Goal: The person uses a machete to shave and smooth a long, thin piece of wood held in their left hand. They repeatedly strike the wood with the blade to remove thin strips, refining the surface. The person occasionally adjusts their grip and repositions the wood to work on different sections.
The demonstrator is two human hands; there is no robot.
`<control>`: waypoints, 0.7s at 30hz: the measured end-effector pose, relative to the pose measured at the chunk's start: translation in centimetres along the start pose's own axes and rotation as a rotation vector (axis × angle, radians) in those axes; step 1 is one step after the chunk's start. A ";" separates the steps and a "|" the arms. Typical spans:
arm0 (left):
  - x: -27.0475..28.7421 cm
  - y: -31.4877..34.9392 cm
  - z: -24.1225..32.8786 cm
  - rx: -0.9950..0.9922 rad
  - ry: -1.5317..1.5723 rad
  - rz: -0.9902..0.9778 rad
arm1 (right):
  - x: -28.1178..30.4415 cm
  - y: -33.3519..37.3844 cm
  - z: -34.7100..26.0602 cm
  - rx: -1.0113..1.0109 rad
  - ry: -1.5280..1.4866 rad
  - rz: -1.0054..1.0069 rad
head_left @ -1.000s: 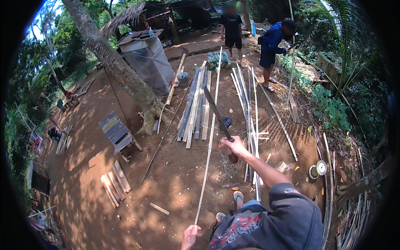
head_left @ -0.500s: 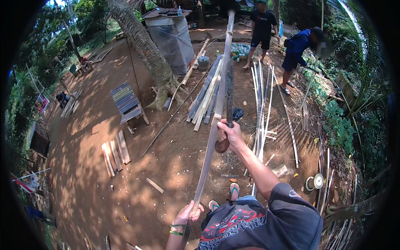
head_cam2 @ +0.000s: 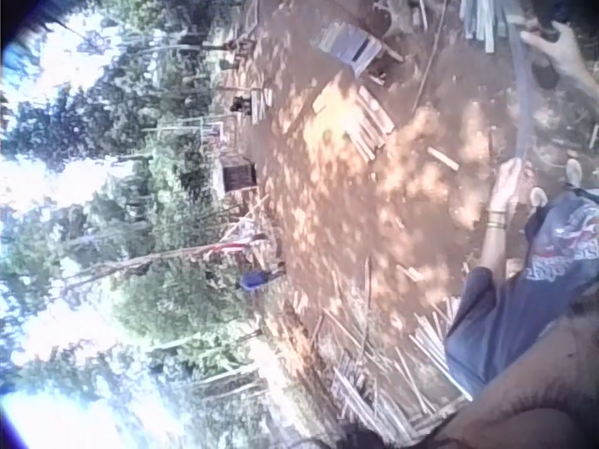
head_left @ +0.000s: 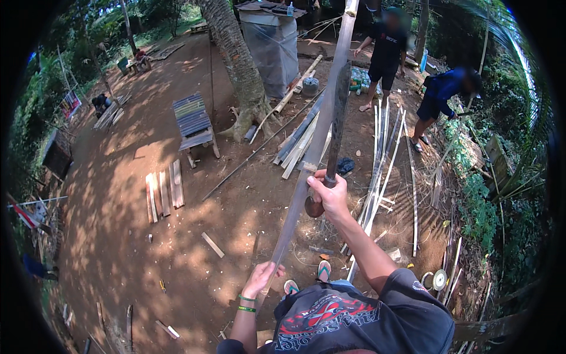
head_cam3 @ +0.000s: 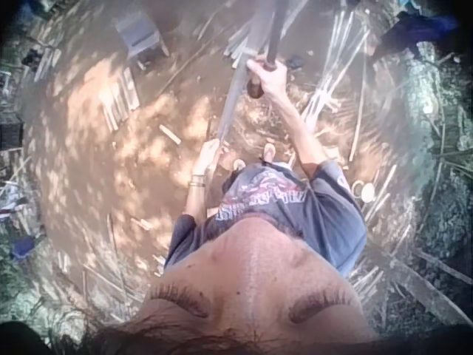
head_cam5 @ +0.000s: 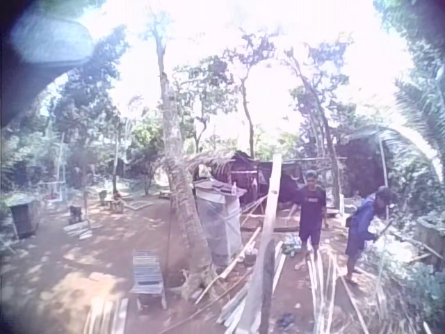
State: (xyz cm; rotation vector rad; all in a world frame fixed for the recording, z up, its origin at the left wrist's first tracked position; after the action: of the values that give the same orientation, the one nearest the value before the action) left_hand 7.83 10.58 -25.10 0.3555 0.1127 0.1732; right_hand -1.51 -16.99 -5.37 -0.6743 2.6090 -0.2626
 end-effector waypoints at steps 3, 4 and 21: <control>-0.1 0.7 4.5 -0.018 0.178 -0.099 | -1.9 0.1 0.0 0.007 0.012 -0.032; 0.0 1.2 4.9 -0.018 0.267 -0.164 | -2.4 0.0 0.0 -0.009 0.001 -0.040; 5.1 7.3 4.0 -0.094 -0.369 0.899 | -11.2 2.4 3.1 0.584 1.494 -1.142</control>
State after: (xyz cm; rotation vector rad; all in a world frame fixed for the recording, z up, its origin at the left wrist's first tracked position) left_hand 12.33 16.92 -19.19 0.3184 -0.4308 0.9915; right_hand 7.67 -9.55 -4.77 -2.1996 2.3838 -2.5088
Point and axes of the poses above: each hand's wrist, its own y-axis away from the middle knuckle, its own x-axis out of the back of the hand, z = x × y, the point moved 5 cm from there along -y, towards the middle knuckle, and after that the axes turned 10 degrees about x, right-handed, at the moved point
